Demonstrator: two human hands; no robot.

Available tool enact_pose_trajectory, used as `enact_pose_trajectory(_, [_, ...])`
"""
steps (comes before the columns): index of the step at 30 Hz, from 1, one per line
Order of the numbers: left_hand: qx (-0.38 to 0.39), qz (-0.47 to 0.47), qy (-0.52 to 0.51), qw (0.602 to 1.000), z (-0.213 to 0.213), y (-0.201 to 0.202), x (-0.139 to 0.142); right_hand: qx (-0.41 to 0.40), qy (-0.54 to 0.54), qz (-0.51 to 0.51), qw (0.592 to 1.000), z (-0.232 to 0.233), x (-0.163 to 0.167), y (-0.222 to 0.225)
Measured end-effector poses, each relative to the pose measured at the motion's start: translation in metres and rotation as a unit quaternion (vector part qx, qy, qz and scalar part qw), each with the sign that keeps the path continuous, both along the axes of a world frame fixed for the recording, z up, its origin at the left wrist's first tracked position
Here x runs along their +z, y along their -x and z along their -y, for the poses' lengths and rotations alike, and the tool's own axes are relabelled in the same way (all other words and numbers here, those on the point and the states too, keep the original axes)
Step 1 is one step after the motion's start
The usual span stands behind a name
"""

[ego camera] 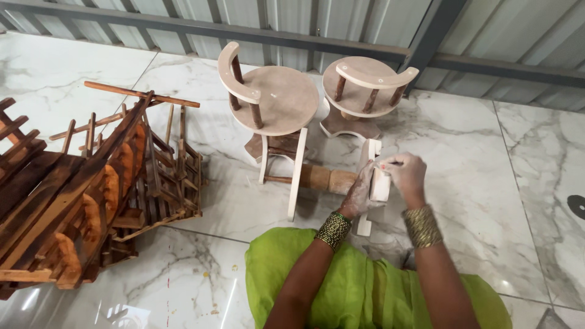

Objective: The person sits on the floor assembling small wooden stools. They apply a white paste to the wooden joints by hand, press the curved backrest and side rails onto the round seat and legs, and reposition the stools to work on each one in turn.

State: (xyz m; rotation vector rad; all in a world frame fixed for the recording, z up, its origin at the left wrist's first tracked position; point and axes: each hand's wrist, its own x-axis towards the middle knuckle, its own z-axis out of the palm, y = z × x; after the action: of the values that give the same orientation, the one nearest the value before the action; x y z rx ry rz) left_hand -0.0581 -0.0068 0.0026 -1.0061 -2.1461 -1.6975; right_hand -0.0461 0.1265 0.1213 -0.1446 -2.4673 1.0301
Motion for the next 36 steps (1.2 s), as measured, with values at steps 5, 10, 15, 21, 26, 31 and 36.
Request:
enact_pose_trajectory(5, [-0.105, 0.221, -0.088, 0.966, 0.007, -0.026, 0.017, 0.099, 0.181, 0.149, 0.967, -0.014, 0.003, 0.021])
enact_pose_trajectory(10, [-0.026, 0.097, 0.011, 0.995, 0.008, -0.031, 0.009, 0.175, 0.324, 0.172, 0.914, -0.016, -0.002, 0.016])
enact_pose_trajectory(15, [-0.027, 0.042, 0.002, 0.999, 0.001, -0.021, -0.023, 0.198, 0.141, 0.084, 0.966, -0.010, 0.000, 0.025])
enact_pose_trajectory(21, [-0.002, -0.010, 0.070, 0.998, 0.005, -0.017, -0.019, 0.003, -0.129, -0.170, 0.977, -0.002, -0.002, 0.048])
enact_pose_trajectory(26, [0.021, -0.080, 0.141, 0.987, 0.050, -0.025, 0.058, -0.045, 0.078, -0.131, 0.987, -0.016, -0.023, 0.026])
enact_pose_trajectory(31, [0.224, 0.010, -0.095, 0.970, 0.132, -0.026, 0.111, 0.035, 0.223, -0.091, 0.970, -0.026, -0.053, -0.017])
enact_pose_trajectory(36, [0.515, 0.295, 0.020, 0.805, 0.230, 0.015, 0.076, -0.032, 0.161, -0.038, 0.986, -0.009, -0.064, -0.053])
